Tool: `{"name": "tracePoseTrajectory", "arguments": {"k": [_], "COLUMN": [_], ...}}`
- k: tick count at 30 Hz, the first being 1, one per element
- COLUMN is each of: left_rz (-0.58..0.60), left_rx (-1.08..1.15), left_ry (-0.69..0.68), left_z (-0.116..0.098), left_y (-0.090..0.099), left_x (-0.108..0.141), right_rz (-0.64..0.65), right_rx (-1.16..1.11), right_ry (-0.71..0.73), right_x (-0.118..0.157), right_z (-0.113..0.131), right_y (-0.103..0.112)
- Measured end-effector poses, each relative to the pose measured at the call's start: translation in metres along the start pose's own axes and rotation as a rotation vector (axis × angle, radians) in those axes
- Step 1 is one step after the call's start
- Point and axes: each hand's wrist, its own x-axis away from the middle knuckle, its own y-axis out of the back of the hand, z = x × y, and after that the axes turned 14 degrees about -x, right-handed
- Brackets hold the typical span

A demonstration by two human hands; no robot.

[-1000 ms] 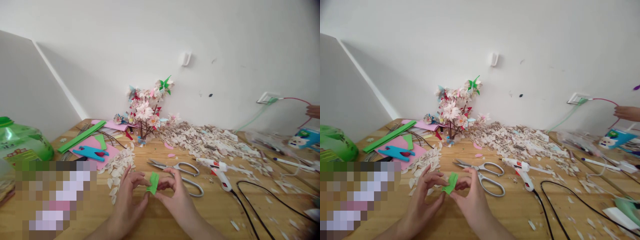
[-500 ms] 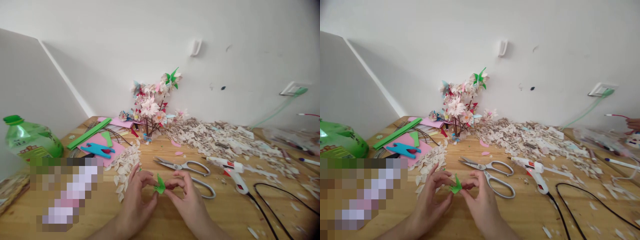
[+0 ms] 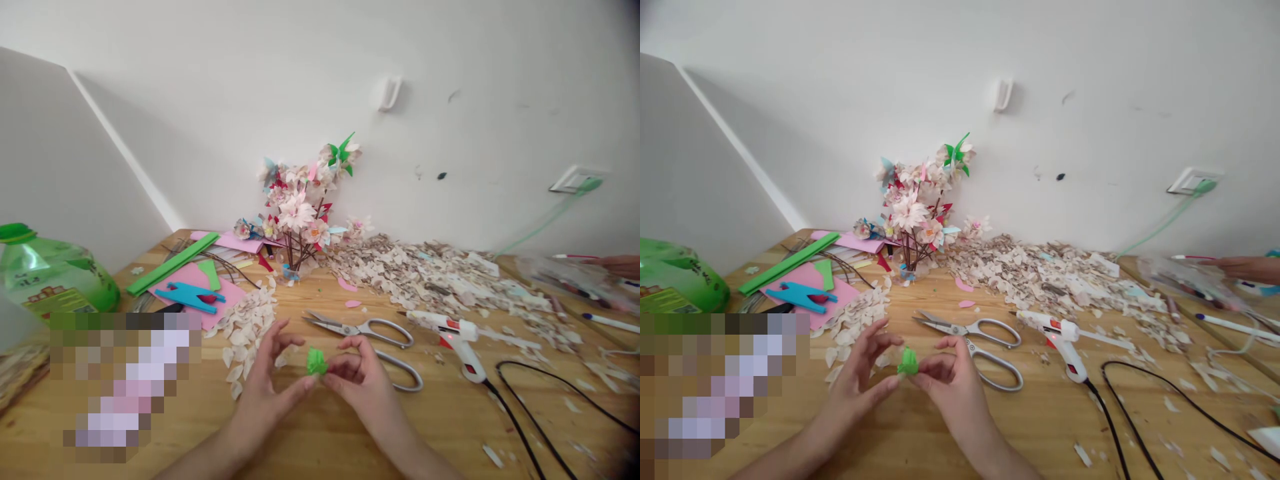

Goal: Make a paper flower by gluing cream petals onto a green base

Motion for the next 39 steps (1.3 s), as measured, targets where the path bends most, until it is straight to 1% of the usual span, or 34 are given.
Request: {"name": "tracePoseTrajectory", "arguments": {"k": [2, 3, 8, 11, 18, 23, 29, 33, 39], "left_rz": [0.074, 0.089, 0.033, 0.007, -0.009, -0.056, -0.086, -0.08, -0.071], "left_rx": [0.112, 0.149, 0.231, 0.253, 0.334, 0.337, 0.324, 0.306, 0.247], "left_ry": [0.09, 0.124, 0.226, 0.252, 0.307, 0.307, 0.331, 0.316, 0.278], "left_z": [0.001, 0.0, -0.004, -0.004, -0.007, -0.012, -0.013, -0.01, -0.009], "left_y": [-0.003, -0.005, -0.011, -0.012, -0.013, -0.013, -0.013, -0.013, -0.014], "left_x": [-0.004, -0.004, -0.005, -0.006, -0.005, -0.006, -0.007, -0.007, -0.006], "right_rz": [0.003, 0.003, -0.006, -0.001, 0.024, -0.005, 0.012, 0.01, 0.06], "right_rx": [-0.028, -0.034, -0.015, -0.019, -0.033, -0.002, 0.018, -0.002, -0.007], "right_ry": [-0.027, -0.034, -0.041, -0.033, -0.038, -0.038, -0.045, -0.041, -0.065], "right_x": [0.0, 0.001, 0.002, 0.001, 0.002, 0.0, 0.0, 0.001, 0.0], "right_z": [0.001, 0.002, -0.001, -0.005, -0.008, -0.008, -0.007, -0.009, -0.015], "right_y": [-0.001, -0.002, -0.002, 0.0, 0.0, 0.0, 0.001, 0.001, 0.001]}}
